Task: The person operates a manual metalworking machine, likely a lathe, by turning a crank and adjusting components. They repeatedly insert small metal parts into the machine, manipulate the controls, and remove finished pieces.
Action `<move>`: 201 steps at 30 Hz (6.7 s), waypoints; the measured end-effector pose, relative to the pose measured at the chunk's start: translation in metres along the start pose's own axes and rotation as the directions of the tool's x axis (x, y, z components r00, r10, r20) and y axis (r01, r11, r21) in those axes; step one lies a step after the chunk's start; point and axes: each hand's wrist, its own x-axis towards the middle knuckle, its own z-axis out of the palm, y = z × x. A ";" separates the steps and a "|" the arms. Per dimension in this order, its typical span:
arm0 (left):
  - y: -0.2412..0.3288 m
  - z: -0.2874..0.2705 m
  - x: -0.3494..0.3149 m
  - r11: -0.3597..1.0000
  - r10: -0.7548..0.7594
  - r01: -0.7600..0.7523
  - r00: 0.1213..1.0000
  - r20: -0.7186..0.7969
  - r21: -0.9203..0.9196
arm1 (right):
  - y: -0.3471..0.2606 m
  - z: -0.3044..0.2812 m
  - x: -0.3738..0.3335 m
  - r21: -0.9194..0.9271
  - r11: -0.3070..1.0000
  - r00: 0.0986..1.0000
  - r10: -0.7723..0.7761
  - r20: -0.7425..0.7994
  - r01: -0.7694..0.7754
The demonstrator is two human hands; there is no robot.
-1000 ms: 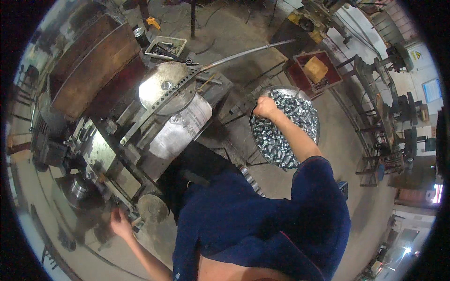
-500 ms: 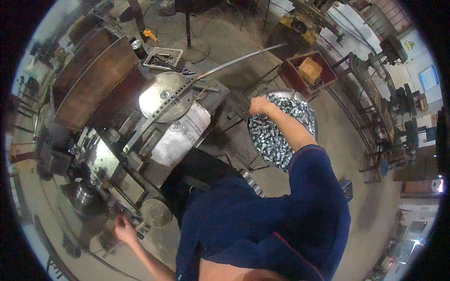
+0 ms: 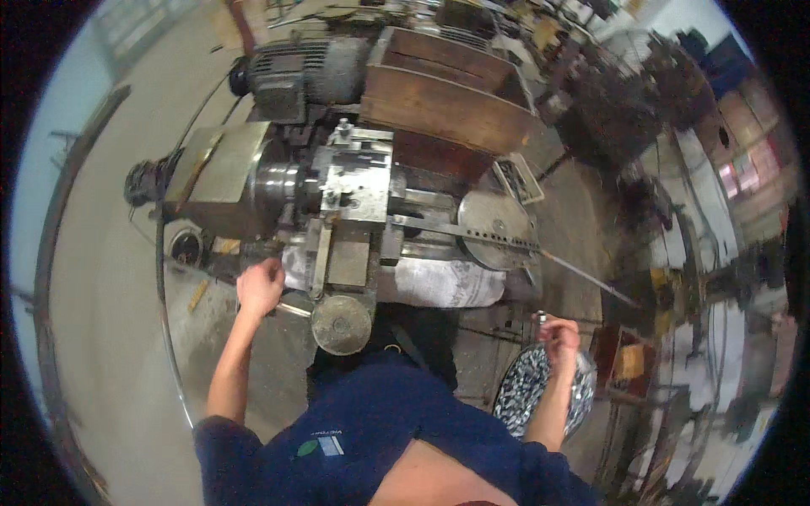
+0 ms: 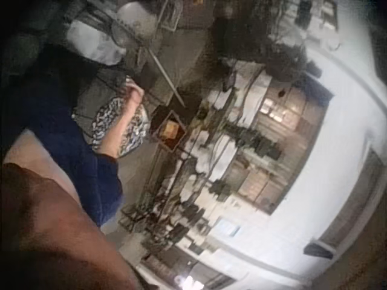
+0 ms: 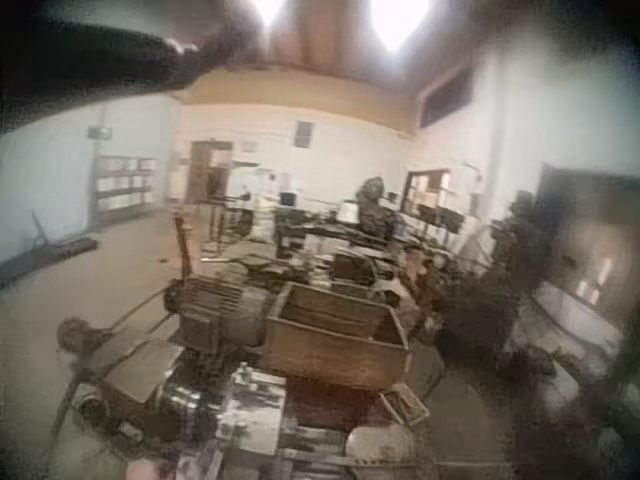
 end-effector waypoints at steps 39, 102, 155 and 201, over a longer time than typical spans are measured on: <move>-0.159 -0.105 -0.148 0.796 -0.567 0.596 0.796 -0.210 0.108 | -0.020 0.500 0.156 -0.537 0.419 0.655 -0.221 0.722 0.733; -0.376 -0.160 -0.155 0.712 -0.405 0.646 0.698 -0.590 0.275 | -0.053 0.421 0.147 -0.272 0.755 0.731 -0.370 0.574 0.596; -0.113 0.017 0.035 0.431 -0.788 0.063 0.512 -0.341 -0.900 | 0.052 -0.013 -0.031 -0.881 0.091 0.881 -0.053 -0.470 -0.465; -0.187 0.089 -0.028 0.893 -0.199 0.040 0.928 0.314 0.449 | -0.011 0.096 0.081 -0.854 0.410 0.927 -0.321 0.195 0.322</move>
